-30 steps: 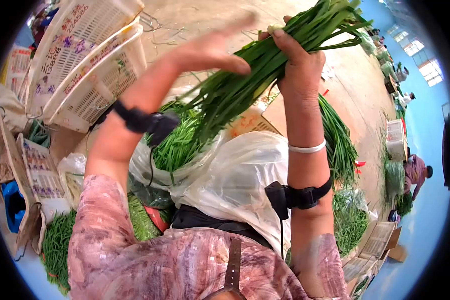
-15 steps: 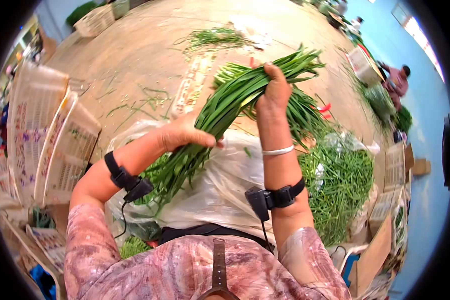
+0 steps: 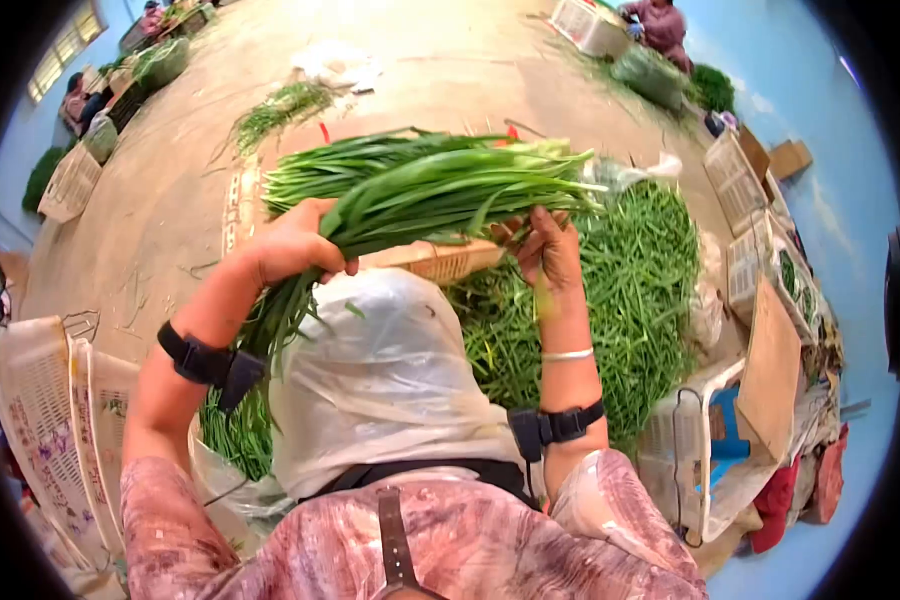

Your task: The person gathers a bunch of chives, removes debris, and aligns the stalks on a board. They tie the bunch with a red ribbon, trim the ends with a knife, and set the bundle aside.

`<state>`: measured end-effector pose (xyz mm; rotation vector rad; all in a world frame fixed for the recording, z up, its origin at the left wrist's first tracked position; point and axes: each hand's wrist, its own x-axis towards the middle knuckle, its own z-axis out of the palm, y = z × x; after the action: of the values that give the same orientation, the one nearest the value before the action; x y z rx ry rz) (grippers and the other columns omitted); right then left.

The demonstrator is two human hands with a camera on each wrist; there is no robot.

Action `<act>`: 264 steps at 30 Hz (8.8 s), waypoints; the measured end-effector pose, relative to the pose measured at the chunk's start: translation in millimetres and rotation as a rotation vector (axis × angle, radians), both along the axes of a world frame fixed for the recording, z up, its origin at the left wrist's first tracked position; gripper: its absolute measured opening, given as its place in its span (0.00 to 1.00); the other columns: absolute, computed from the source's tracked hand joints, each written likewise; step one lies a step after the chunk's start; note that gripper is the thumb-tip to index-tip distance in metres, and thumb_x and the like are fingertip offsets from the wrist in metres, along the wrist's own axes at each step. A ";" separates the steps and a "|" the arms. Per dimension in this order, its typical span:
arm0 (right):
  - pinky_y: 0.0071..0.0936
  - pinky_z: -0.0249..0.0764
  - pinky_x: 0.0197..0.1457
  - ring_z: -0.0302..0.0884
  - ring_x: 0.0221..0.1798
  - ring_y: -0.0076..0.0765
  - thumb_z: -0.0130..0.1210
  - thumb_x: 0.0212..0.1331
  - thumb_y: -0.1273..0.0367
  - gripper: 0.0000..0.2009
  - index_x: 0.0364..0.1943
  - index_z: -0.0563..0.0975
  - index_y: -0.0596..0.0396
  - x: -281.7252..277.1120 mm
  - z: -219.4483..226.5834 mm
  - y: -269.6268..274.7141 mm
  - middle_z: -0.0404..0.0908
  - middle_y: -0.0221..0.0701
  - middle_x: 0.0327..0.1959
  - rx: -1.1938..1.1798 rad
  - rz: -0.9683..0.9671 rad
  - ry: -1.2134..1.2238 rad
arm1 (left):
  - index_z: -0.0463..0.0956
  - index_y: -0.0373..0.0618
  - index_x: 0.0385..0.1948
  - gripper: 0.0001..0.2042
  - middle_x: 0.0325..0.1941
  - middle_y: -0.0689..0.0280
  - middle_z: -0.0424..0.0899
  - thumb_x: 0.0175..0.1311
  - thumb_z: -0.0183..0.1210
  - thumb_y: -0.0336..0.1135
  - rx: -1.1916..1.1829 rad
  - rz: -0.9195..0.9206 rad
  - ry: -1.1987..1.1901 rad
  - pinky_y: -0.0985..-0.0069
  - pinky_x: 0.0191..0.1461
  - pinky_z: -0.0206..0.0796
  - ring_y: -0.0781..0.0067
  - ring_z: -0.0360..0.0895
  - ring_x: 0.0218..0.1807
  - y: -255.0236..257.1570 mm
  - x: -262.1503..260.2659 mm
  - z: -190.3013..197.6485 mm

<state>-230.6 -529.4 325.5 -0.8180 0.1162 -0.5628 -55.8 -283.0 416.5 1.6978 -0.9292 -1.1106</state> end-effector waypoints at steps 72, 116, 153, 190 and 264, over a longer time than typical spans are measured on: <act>0.13 0.55 0.17 0.60 0.16 0.13 0.51 0.56 0.74 0.06 0.34 0.78 0.62 -78.7 -21.6 -39.7 0.74 0.25 0.20 -0.855 -0.046 0.522 | 0.66 0.36 0.46 0.26 0.23 0.55 0.75 0.37 0.61 0.20 0.071 0.111 0.770 0.76 0.20 0.64 0.70 0.69 0.17 59.2 -42.2 -93.5; 0.31 0.68 0.43 0.75 0.38 0.37 0.60 0.44 0.75 0.08 0.31 0.79 0.53 -63.8 -17.5 31.1 0.80 0.31 0.36 -1.359 -0.162 0.193 | 0.67 0.52 0.57 0.35 0.28 0.63 0.74 0.36 0.54 0.19 -0.255 0.176 -1.483 0.67 0.31 0.63 0.58 0.70 0.28 55.7 -24.1 -87.0; 0.20 0.71 0.34 0.75 0.30 0.22 0.57 0.52 0.74 0.06 0.34 0.76 0.61 -31.9 -31.3 45.2 0.78 0.32 0.29 -0.843 0.148 0.398 | 0.65 0.50 0.57 0.29 0.39 0.64 0.75 0.46 0.50 0.23 -0.310 0.091 -1.638 0.72 0.39 0.60 0.67 0.73 0.34 84.2 -16.3 -123.9; 0.40 0.69 0.32 0.74 0.28 0.47 0.58 0.49 0.57 0.14 0.30 0.81 0.53 -40.7 1.7 47.9 0.76 0.40 0.22 -1.812 0.001 0.918 | 0.69 0.62 0.56 0.26 0.36 0.63 0.72 0.50 0.50 0.28 -0.268 -0.059 -1.676 0.73 0.36 0.61 0.68 0.71 0.32 81.7 -20.5 -120.5; 0.12 0.61 0.18 0.67 0.18 0.18 0.56 0.54 0.73 0.07 0.36 0.75 0.60 -9.4 -42.2 -67.2 0.75 0.29 0.24 -0.062 -0.036 0.419 | 0.64 0.55 0.59 0.36 0.34 0.57 0.74 0.41 0.56 0.18 -0.131 0.077 -1.095 0.67 0.41 0.67 0.56 0.73 0.35 90.2 -20.8 -110.4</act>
<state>-240.0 -596.6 283.3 -0.9874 0.4998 -0.4232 -76.6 -192.9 306.1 2.1920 -1.5064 0.0389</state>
